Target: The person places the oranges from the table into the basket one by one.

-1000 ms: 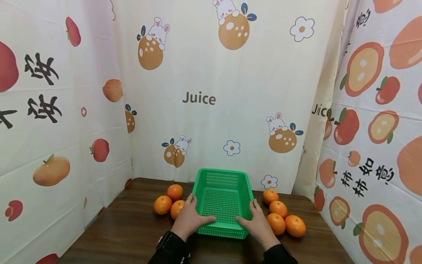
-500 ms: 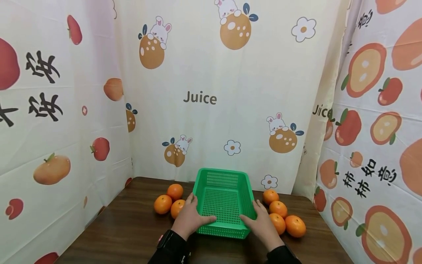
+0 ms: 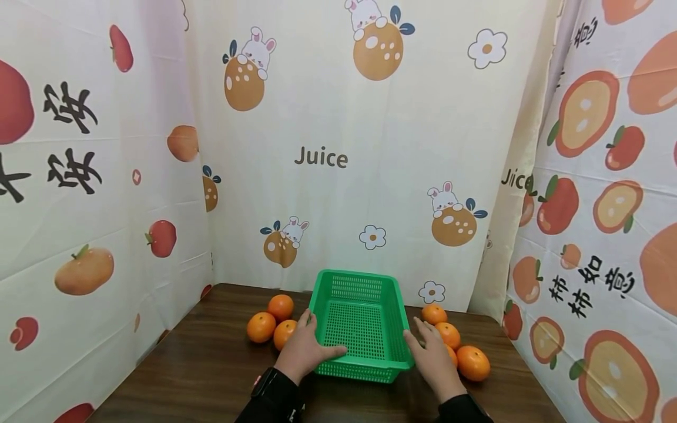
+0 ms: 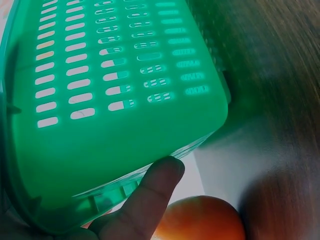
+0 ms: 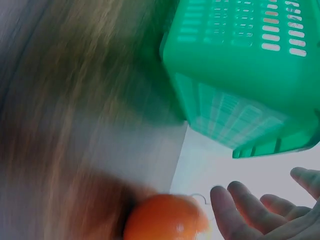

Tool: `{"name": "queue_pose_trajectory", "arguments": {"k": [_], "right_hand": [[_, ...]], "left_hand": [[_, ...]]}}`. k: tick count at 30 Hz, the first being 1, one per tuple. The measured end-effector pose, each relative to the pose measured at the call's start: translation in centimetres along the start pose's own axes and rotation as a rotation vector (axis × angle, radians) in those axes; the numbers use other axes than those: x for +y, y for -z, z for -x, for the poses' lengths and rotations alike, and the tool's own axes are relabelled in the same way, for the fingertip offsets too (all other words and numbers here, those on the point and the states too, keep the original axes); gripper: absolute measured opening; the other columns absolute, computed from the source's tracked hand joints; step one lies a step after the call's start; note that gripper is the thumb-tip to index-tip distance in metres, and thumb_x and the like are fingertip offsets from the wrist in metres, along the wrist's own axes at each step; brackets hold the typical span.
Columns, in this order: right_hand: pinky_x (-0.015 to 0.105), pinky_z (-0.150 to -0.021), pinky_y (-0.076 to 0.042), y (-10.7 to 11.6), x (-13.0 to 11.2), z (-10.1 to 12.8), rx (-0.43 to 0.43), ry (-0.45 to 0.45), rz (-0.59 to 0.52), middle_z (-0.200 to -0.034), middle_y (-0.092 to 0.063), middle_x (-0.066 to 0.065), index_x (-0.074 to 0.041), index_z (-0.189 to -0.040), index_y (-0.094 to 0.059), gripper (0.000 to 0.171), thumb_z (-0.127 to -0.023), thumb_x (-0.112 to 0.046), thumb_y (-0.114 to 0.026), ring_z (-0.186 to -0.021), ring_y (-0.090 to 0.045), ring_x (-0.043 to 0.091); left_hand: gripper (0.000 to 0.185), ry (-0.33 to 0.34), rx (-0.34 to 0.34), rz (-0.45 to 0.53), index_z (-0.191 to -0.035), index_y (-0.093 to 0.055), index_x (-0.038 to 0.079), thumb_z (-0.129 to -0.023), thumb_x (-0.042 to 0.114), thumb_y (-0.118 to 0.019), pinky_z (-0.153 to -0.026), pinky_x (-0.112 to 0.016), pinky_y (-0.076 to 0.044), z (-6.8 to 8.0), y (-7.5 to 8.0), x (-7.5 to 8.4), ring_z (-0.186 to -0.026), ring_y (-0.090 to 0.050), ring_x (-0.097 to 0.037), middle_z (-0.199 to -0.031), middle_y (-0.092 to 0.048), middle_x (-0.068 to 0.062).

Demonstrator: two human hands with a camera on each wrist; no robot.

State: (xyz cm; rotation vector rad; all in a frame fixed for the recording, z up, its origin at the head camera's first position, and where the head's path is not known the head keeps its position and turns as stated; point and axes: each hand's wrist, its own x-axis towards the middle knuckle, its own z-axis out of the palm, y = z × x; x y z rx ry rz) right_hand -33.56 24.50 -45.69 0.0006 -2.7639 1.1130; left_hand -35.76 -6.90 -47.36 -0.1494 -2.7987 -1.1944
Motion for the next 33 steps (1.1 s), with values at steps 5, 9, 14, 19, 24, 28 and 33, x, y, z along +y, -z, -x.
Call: {"name": "queue_pose_trajectory", "arguments": {"k": [5, 9, 14, 19, 24, 28, 33], "right_hand": [[0.068, -0.109, -0.046, 0.6, 0.4, -0.1, 0.038, -0.002, 0.071, -0.168, -0.033, 0.029, -0.014, -0.166, -0.040, 0.080, -0.108, -0.069, -0.038, -0.137, -0.057, 0.048], [0.067, -0.106, -0.048, 0.9, 0.9, 0.0, 0.071, -0.003, 0.106, -0.164, -0.037, 0.030, -0.014, -0.165, -0.042, 0.083, -0.106, -0.072, -0.034, -0.131, -0.061, 0.046], [0.073, -0.110, -0.040, 1.3, 1.7, -0.1, 0.116, 0.000, 0.167, -0.161, -0.041, 0.032, -0.014, -0.163, -0.045, 0.071, -0.111, -0.061, -0.037, -0.137, -0.047, 0.056], [0.080, -0.109, -0.031, 1.5, 2.5, -0.6, 0.103, -0.048, 0.224, -0.164, -0.037, 0.031, -0.017, -0.162, -0.048, 0.067, -0.110, -0.059, -0.041, -0.145, -0.030, 0.063], [0.082, -0.109, -0.029, 1.4, 3.4, -0.9, 0.063, -0.091, 0.256, -0.164, -0.031, 0.034, -0.015, -0.162, -0.048, 0.065, -0.109, -0.053, -0.048, -0.146, -0.027, 0.064], [0.085, -0.107, -0.029, 1.2, 4.0, -1.0, 0.019, -0.116, 0.269, -0.164, -0.028, 0.036, -0.015, -0.162, -0.047, 0.067, -0.107, -0.052, -0.051, -0.144, -0.027, 0.068], [0.087, -0.104, -0.031, 0.9, 4.4, -1.0, -0.020, -0.123, 0.258, -0.164, -0.027, 0.038, -0.012, -0.161, -0.047, 0.069, -0.104, -0.049, -0.057, -0.143, -0.026, 0.071]], "left_hand": [[0.133, 0.005, 0.001, -0.009, -0.161, -0.040, -0.005, -0.069, 0.082, -0.082, -0.114, -0.065, -0.044, 0.0, 0.1, 0.0, -0.153, -0.039, -0.051, -0.176, -0.023, -0.022], [0.133, 0.009, 0.002, -0.013, -0.161, -0.040, -0.004, -0.069, 0.083, -0.082, -0.114, -0.065, -0.045, 0.0, 0.0, -0.1, -0.152, -0.041, -0.050, -0.176, -0.023, -0.021], [0.133, 0.007, 0.000, -0.018, -0.161, -0.040, -0.005, -0.069, 0.083, -0.082, -0.112, -0.065, -0.046, 0.0, 0.1, -0.1, -0.150, -0.043, -0.050, -0.175, -0.024, -0.021], [0.132, 0.001, -0.006, -0.022, -0.161, -0.041, -0.004, -0.070, 0.083, -0.081, -0.111, -0.065, -0.047, -0.3, 0.0, -0.2, -0.150, -0.043, -0.050, -0.175, -0.023, -0.022], [0.131, 0.000, -0.010, -0.016, -0.161, -0.040, -0.004, -0.071, 0.082, -0.081, -0.111, -0.064, -0.047, -0.2, 0.0, -0.1, -0.150, -0.043, -0.050, -0.176, -0.023, -0.022], [0.131, 0.011, -0.014, -0.010, -0.161, -0.039, -0.004, -0.071, 0.081, -0.081, -0.113, -0.065, -0.046, 0.0, 0.0, 0.0, -0.150, -0.043, -0.049, -0.176, -0.023, -0.021], [0.131, 0.021, -0.014, -0.010, -0.162, -0.039, -0.004, -0.071, 0.081, -0.081, -0.113, -0.065, -0.045, 0.1, 0.1, 0.0, -0.151, -0.043, -0.048, -0.176, -0.022, -0.020]]}}
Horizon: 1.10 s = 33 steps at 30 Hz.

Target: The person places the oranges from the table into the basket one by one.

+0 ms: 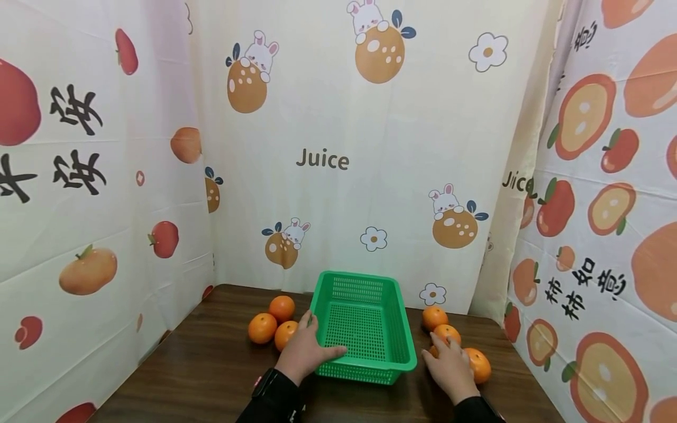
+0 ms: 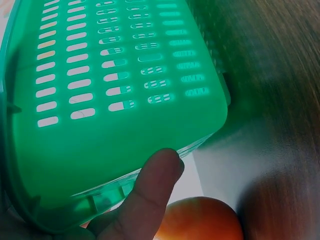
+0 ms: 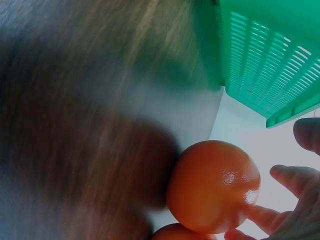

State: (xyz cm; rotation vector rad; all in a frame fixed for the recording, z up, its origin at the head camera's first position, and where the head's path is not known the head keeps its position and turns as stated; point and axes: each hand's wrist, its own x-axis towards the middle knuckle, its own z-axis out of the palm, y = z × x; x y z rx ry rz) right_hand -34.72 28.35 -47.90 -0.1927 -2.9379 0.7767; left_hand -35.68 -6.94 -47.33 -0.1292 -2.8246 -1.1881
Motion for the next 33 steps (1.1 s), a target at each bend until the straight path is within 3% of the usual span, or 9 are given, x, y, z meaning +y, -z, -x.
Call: {"name": "queue_pose_trajectory", "arguments": {"k": [5, 11, 17, 24, 33], "right_hand": [[0.083, -0.101, -0.038, -0.3, 0.4, -0.2, -0.028, 0.003, 0.017, -0.161, -0.031, 0.037, -0.003, -0.156, -0.051, 0.069, -0.102, -0.045, -0.061, -0.138, -0.034, 0.068], [0.080, -0.102, -0.041, -0.6, 0.9, -0.4, -0.024, 0.034, 0.058, -0.158, -0.036, 0.038, 0.002, -0.151, -0.055, 0.062, -0.099, -0.029, -0.068, -0.137, -0.038, 0.066], [0.077, -0.106, -0.039, -0.8, 0.7, -0.1, -0.025, 0.084, 0.093, -0.158, -0.033, 0.042, 0.002, -0.149, -0.057, 0.057, -0.097, -0.017, -0.073, -0.129, -0.043, 0.071], [0.077, -0.102, -0.043, -0.9, 0.5, 0.1, -0.020, 0.093, 0.108, -0.159, -0.034, 0.040, -0.001, -0.149, -0.057, 0.057, -0.096, -0.012, -0.074, -0.127, -0.045, 0.069], [0.069, -0.093, -0.045, -1.3, 0.5, 0.3, 0.018, 0.160, 0.099, -0.139, -0.049, 0.033, -0.007, -0.140, -0.065, 0.052, -0.091, -0.014, -0.080, -0.111, -0.049, 0.060]], "left_hand": [[0.131, -0.002, 0.000, 0.001, -0.162, -0.038, -0.003, -0.072, 0.082, -0.080, -0.113, -0.065, -0.045, 0.0, 0.0, -0.1, -0.151, -0.043, -0.048, -0.176, -0.022, -0.020], [0.131, 0.001, -0.003, 0.004, -0.162, -0.038, -0.003, -0.072, 0.082, -0.080, -0.113, -0.065, -0.045, -0.1, -0.2, -0.2, -0.151, -0.042, -0.048, -0.176, -0.022, -0.020], [0.130, -0.004, 0.004, 0.004, -0.161, -0.039, -0.004, -0.072, 0.082, -0.080, -0.113, -0.065, -0.045, -0.1, -0.1, -0.1, -0.151, -0.043, -0.048, -0.176, -0.023, -0.020], [0.130, -0.001, 0.000, 0.002, -0.162, -0.039, -0.004, -0.072, 0.082, -0.080, -0.114, -0.065, -0.045, 0.0, 0.0, 0.0, -0.151, -0.043, -0.048, -0.176, -0.023, -0.021], [0.129, -0.014, 0.001, -0.010, -0.161, -0.039, -0.004, -0.073, 0.082, -0.078, -0.113, -0.064, -0.045, 0.0, 0.0, -0.1, -0.150, -0.043, -0.048, -0.175, -0.024, -0.021]]}}
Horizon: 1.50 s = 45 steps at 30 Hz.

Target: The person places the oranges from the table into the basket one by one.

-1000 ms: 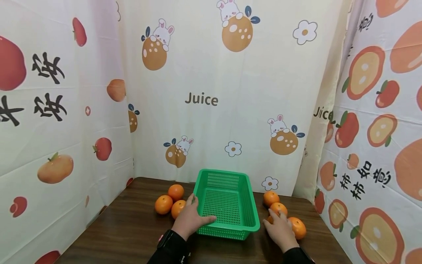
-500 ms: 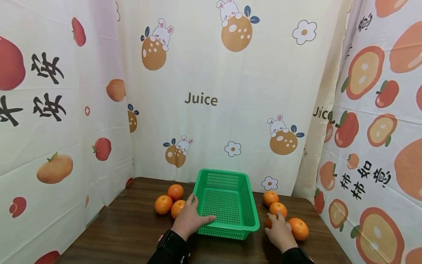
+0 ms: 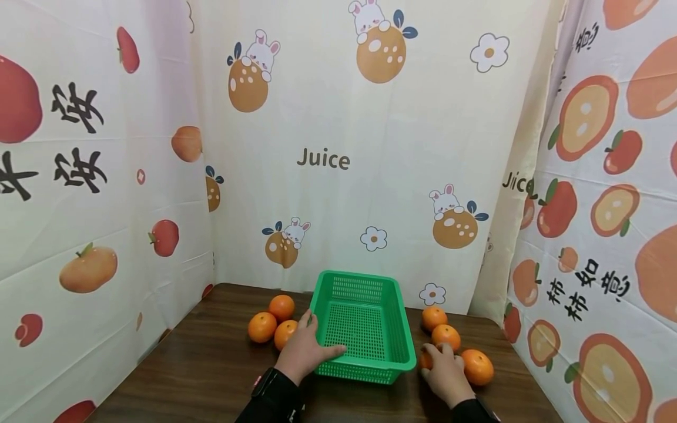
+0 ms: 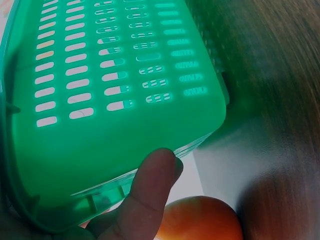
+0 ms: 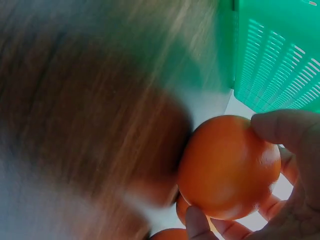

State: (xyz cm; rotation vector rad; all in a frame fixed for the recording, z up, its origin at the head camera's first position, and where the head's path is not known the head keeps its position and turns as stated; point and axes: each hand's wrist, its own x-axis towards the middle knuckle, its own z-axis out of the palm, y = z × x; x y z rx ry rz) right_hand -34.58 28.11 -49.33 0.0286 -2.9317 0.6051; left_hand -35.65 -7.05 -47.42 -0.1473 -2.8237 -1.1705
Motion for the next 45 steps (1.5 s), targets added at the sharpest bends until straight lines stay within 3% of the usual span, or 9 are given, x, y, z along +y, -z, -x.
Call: {"name": "queue_pose_trajectory", "arguments": {"k": [9, 17, 21, 24, 29, 38, 45], "right_hand": [[0.068, -0.092, -0.051, -0.7, -0.1, 0.2, -0.116, -0.064, -0.035, -0.138, -0.045, 0.037, 0.002, -0.149, -0.053, 0.068, -0.093, -0.026, -0.080, -0.106, -0.057, 0.055], [0.066, -0.096, -0.053, -0.8, -0.4, 0.5, -0.084, -0.071, 0.053, -0.133, -0.054, 0.041, 0.019, -0.146, -0.043, 0.083, -0.093, -0.031, -0.082, -0.113, -0.062, 0.059], [0.061, -0.088, -0.057, -1.1, -0.4, 0.6, -0.088, -0.064, 0.039, -0.127, -0.056, 0.037, 0.014, -0.145, -0.047, 0.078, -0.093, -0.032, -0.082, -0.100, -0.067, 0.049], [0.057, -0.081, -0.057, -1.4, -0.3, 0.6, -0.102, -0.060, 0.016, -0.127, -0.054, 0.034, 0.004, -0.149, -0.051, 0.075, -0.093, -0.034, -0.083, -0.090, -0.066, 0.040], [0.054, -0.075, -0.055, -1.8, -0.3, 0.9, -0.091, -0.035, -0.009, -0.127, -0.053, 0.032, -0.007, -0.147, -0.059, 0.070, -0.086, -0.026, -0.086, -0.084, -0.063, 0.037], [0.056, -0.078, -0.057, -2.0, -0.4, 1.3, -0.079, -0.006, -0.004, -0.129, -0.053, 0.033, -0.007, -0.143, -0.062, 0.074, -0.078, -0.021, -0.093, -0.093, -0.067, 0.039], [0.053, -0.078, -0.056, -1.8, -0.4, 1.4, -0.078, -0.001, -0.021, -0.123, -0.055, 0.030, -0.007, -0.141, -0.063, 0.072, -0.077, -0.021, -0.093, -0.091, -0.064, 0.032]], "left_hand": [[0.129, 0.011, 0.004, 0.000, -0.162, -0.040, -0.003, -0.073, 0.082, -0.079, -0.113, -0.065, -0.045, 0.3, -0.1, -0.1, -0.150, -0.045, -0.047, -0.175, -0.025, -0.020], [0.128, 0.011, 0.007, -0.004, -0.162, -0.040, -0.002, -0.073, 0.082, -0.079, -0.112, -0.064, -0.046, 0.3, -0.1, -0.1, -0.149, -0.046, -0.046, -0.176, -0.025, -0.019], [0.128, 0.012, 0.007, -0.004, -0.162, -0.039, -0.002, -0.073, 0.082, -0.079, -0.113, -0.064, -0.046, 0.2, 0.0, -0.1, -0.150, -0.045, -0.046, -0.176, -0.024, -0.019], [0.129, 0.012, 0.002, -0.002, -0.162, -0.039, -0.002, -0.073, 0.082, -0.079, -0.113, -0.064, -0.045, 0.0, -0.1, -0.1, -0.150, -0.045, -0.046, -0.176, -0.024, -0.019], [0.130, 0.007, -0.001, 0.002, -0.162, -0.039, -0.002, -0.073, 0.083, -0.079, -0.114, -0.064, -0.045, -0.1, -0.3, -0.1, -0.151, -0.044, -0.047, -0.176, -0.024, -0.019], [0.129, 0.015, -0.003, 0.008, -0.162, -0.039, -0.002, -0.073, 0.081, -0.080, -0.113, -0.065, -0.045, -0.1, -0.2, -0.1, -0.151, -0.043, -0.048, -0.176, -0.023, -0.020], [0.129, 0.012, -0.002, 0.014, -0.162, -0.038, -0.002, -0.072, 0.081, -0.080, -0.113, -0.065, -0.045, 0.1, 0.0, -0.1, -0.151, -0.043, -0.047, -0.176, -0.023, -0.019]]}}
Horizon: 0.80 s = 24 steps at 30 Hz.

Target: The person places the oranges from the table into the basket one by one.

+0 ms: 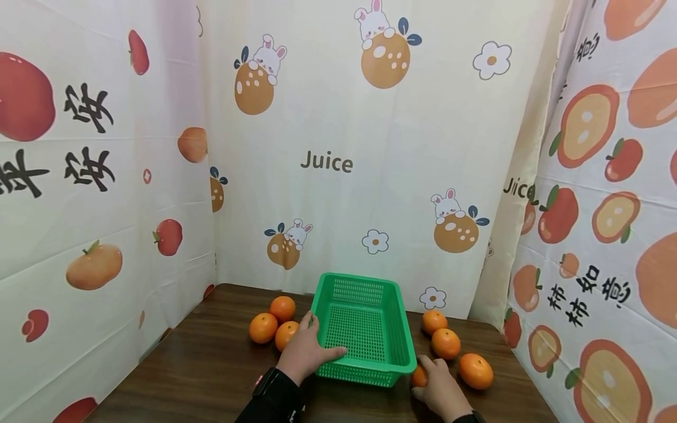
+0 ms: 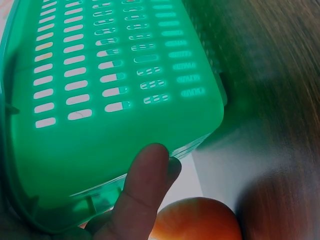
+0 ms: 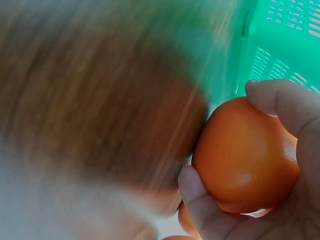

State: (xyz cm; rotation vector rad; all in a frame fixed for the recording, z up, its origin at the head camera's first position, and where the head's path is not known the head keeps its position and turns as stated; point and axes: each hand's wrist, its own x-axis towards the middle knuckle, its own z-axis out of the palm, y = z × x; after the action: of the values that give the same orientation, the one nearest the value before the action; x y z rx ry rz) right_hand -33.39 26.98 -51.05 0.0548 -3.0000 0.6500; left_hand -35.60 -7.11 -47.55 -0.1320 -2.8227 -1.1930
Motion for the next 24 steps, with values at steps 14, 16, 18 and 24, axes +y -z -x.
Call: {"name": "queue_pose_trajectory", "arguments": {"k": [14, 16, 18, 24], "right_hand": [[0.054, -0.080, -0.057, 0.34, 0.28, 0.18, 0.036, 0.000, -0.030, -0.118, -0.058, 0.029, -0.006, -0.136, -0.065, 0.068, -0.076, -0.022, -0.092, -0.092, -0.064, 0.032], [0.055, -0.082, -0.057, 0.38, 0.30, 0.18, 0.034, -0.005, -0.037, -0.118, -0.058, 0.030, -0.005, -0.137, -0.065, 0.069, -0.076, -0.023, -0.092, -0.093, -0.064, 0.033], [0.056, -0.083, -0.057, 0.44, 0.25, 0.15, 0.025, -0.023, -0.048, -0.120, -0.058, 0.031, -0.005, -0.138, -0.064, 0.070, -0.077, -0.024, -0.092, -0.096, -0.065, 0.034], [0.057, -0.086, -0.056, 0.75, 0.32, 0.09, 0.031, -0.045, -0.069, -0.122, -0.058, 0.032, -0.003, -0.142, -0.061, 0.072, -0.080, -0.025, -0.090, -0.099, -0.066, 0.036]], "left_hand": [[0.130, 0.011, -0.004, 0.016, -0.163, -0.039, -0.002, -0.072, 0.080, -0.081, -0.114, -0.067, -0.043, 0.18, 0.03, 0.01, -0.152, -0.042, -0.047, -0.176, -0.023, -0.018], [0.130, 0.012, -0.006, 0.015, -0.163, -0.038, -0.002, -0.072, 0.081, -0.081, -0.114, -0.066, -0.043, 0.15, -0.02, -0.09, -0.152, -0.042, -0.046, -0.176, -0.023, -0.018], [0.130, 0.011, -0.009, 0.014, -0.163, -0.038, -0.002, -0.072, 0.081, -0.081, -0.114, -0.066, -0.043, 0.09, -0.04, -0.17, -0.152, -0.042, -0.047, -0.176, -0.023, -0.019], [0.129, -0.004, -0.008, 0.012, -0.163, -0.038, -0.001, -0.073, 0.082, -0.080, -0.114, -0.065, -0.044, -0.08, 0.03, -0.19, -0.151, -0.043, -0.047, -0.176, -0.023, -0.019]]}}
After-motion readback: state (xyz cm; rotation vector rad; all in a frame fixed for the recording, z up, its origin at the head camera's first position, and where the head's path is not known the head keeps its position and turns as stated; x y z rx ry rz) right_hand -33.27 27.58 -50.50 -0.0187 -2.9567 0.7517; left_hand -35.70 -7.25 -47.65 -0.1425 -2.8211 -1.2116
